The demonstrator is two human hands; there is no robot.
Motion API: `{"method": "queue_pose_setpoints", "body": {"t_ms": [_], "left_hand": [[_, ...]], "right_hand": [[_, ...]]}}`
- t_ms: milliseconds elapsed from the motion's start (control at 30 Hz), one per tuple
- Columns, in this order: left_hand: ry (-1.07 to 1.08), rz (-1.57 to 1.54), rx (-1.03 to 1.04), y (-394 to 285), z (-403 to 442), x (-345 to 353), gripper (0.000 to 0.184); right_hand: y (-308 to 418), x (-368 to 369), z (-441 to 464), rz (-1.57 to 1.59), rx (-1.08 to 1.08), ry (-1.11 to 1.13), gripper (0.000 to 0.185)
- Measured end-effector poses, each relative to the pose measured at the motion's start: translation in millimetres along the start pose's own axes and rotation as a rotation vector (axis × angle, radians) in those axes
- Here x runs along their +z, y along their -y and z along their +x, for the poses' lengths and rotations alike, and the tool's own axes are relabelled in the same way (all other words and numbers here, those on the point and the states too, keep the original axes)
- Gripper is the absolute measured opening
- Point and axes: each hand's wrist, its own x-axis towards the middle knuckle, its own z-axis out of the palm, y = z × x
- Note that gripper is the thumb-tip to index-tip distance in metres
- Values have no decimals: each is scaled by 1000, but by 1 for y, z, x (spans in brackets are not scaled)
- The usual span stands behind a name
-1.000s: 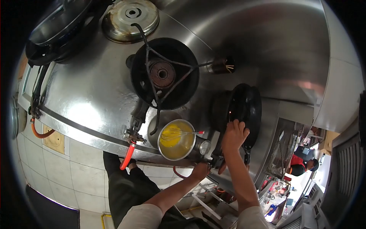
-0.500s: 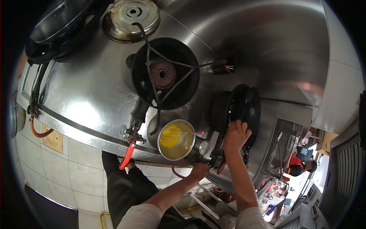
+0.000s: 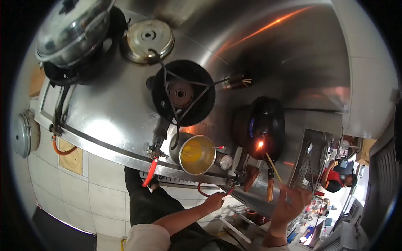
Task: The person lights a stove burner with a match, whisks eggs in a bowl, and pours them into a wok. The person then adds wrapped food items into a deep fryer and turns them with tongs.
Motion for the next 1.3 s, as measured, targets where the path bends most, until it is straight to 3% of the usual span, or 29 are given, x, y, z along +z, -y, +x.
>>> {"method": "queue_pose_setpoints", "body": {"t_ms": [100,167,200,233,267,300,333,400,467,500,567,667,767,833,933,1067,1267,1300], "left_hand": [[49,68,57,19,-47,-21,16],[404,665,344,76,-82,-38,14],[249,716,373,85,-109,-63,17],[143,494,32,91,-139,-89,16],[196,544,11,74,-159,-132,18],[233,898,77,82,-180,-158,20],[100,780,-38,88,-211,-190,21],[-219,318,-747,76,-242,-241,22],[-554,561,-774,116,-284,-276,24],[-657,266,-906,110,-293,-298,23],[-746,292,-919,126,-312,-322,19],[-807,-304,-1009,126,-313,-333,19],[-579,-42,-906,112,-309,-339,18],[-678,-313,-889,122,-313,-345,17],[-653,-315,-919,126,-318,-365,16],[-679,-365,-1105,103,-318,-400,18],[-825,-635,-1099,134,-331,-429,16],[-835,-566,-1072,140,-331,-428,17]], "right_hand": [[-10,-56,-2,63,-90,-120,12],[-10,-87,-2,201,-127,-254,11],[-10,-100,-1,270,-151,-321,11],[-10,-110,2,319,-176,-392,12],[-11,-114,5,337,-184,-441,12],[-11,-119,8,326,-185,-481,12],[-12,-124,8,293,-170,-503,13],[-11,-128,8,224,-132,-524,13],[-7,-110,24,231,-99,-506,14],[-3,-85,44,257,-92,-479,14],[15,-34,93,331,-49,-475,12],[28,61,150,251,35,-401,9],[31,139,181,195,121,-316,7],[37,153,191,195,177,-342,7],[46,161,202,173,204,-366,7],[40,196,210,114,195,-304,7],[32,231,219,174,316,-299,7],[32,235,221,150,294,-316,7]]}}
